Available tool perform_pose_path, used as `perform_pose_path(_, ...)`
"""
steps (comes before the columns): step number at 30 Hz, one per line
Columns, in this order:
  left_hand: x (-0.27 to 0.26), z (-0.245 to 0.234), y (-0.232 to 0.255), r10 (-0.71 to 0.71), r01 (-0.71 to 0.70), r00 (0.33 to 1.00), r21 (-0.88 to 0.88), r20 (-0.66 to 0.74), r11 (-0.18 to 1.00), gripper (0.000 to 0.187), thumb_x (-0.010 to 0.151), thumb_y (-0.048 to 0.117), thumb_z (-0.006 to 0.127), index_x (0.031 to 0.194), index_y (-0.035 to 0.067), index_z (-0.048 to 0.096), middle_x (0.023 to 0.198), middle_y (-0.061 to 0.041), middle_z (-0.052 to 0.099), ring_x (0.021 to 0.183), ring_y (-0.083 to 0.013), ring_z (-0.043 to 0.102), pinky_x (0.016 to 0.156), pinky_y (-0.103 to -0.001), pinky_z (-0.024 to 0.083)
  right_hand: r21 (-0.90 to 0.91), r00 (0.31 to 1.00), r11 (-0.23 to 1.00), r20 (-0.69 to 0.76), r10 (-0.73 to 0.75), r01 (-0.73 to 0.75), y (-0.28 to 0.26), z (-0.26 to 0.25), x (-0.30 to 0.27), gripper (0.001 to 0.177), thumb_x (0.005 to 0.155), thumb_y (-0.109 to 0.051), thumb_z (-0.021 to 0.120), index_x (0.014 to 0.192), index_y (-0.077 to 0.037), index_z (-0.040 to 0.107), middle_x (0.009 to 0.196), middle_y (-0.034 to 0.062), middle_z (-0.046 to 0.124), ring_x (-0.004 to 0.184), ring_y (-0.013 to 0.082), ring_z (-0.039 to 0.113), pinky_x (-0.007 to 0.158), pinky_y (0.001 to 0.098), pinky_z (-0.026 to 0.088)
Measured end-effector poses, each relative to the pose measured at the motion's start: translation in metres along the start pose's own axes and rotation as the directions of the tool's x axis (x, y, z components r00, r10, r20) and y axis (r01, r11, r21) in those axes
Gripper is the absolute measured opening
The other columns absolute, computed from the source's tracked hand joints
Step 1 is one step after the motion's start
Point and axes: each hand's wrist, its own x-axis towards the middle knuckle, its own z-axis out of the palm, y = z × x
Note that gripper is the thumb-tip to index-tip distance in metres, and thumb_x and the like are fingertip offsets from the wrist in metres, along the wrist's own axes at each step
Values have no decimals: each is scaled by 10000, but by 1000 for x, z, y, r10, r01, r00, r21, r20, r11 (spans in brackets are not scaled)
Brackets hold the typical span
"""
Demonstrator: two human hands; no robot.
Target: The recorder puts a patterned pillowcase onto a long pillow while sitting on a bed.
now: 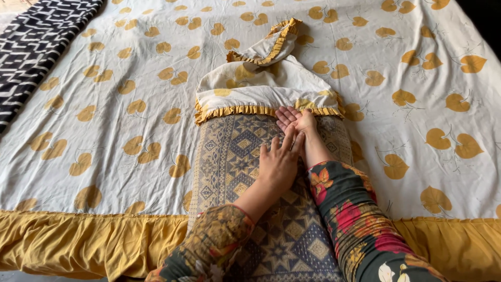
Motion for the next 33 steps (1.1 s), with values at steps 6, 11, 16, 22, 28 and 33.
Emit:
perform_pose_path(6,55,19,-3,-119,117,992,55,33,992,716,937,243,513,1611,199,277,1674,-95,251,1368,-382,461,1012,-601,395,25,998,1000,57,-12,11,5,-10,7,769,1035,-597,96,1404,-21,446,1500,205,532,1403,377,514,1200,553,351)
perform_pose_path(11,114,51,-9,-211,203,973,92,96,975,604,1004,272,444,1586,223,287,1656,-92,263,1406,-409,424,989,-576,394,33,985,999,171,-33,27,-3,-14,-1,795,1019,-606,107,1483,-23,383,1602,205,423,1483,366,415,1238,523,275)
perform_pose_path(16,72,21,-6,-120,111,982,67,147,992,637,1054,214,414,1669,131,269,1593,-164,396,1221,-372,608,973,-473,484,60,965,998,262,-18,3,5,-11,-8,828,994,-627,126,1528,-29,333,1633,205,360,1503,364,350,1242,513,216)
perform_pose_path(22,3,11,-22,87,-88,996,-62,-9,994,643,941,130,486,1571,145,357,1608,-234,349,1229,-340,583,926,-475,501,-37,993,998,112,-50,54,3,8,-19,802,1034,-611,106,1364,19,478,1421,228,596,1343,385,570,1185,567,370)
perform_pose_path(28,-10,20,-68,20,-31,985,-58,-171,998,406,926,76,610,1231,344,627,1640,46,456,1492,-225,490,1224,-414,377,15,995,1000,94,-19,17,-2,38,-46,691,1044,-603,225,1237,-24,549,1324,183,656,1289,371,594,1117,549,390)
perform_pose_path(33,-6,-35,-18,250,-369,912,-383,-326,847,740,898,366,683,1539,94,431,1618,-138,332,1499,-408,327,1215,-572,242,18,999,999,39,-36,36,-6,44,-68,617,1066,-561,294,1223,-28,563,1290,185,662,1248,376,605,1127,587,396)
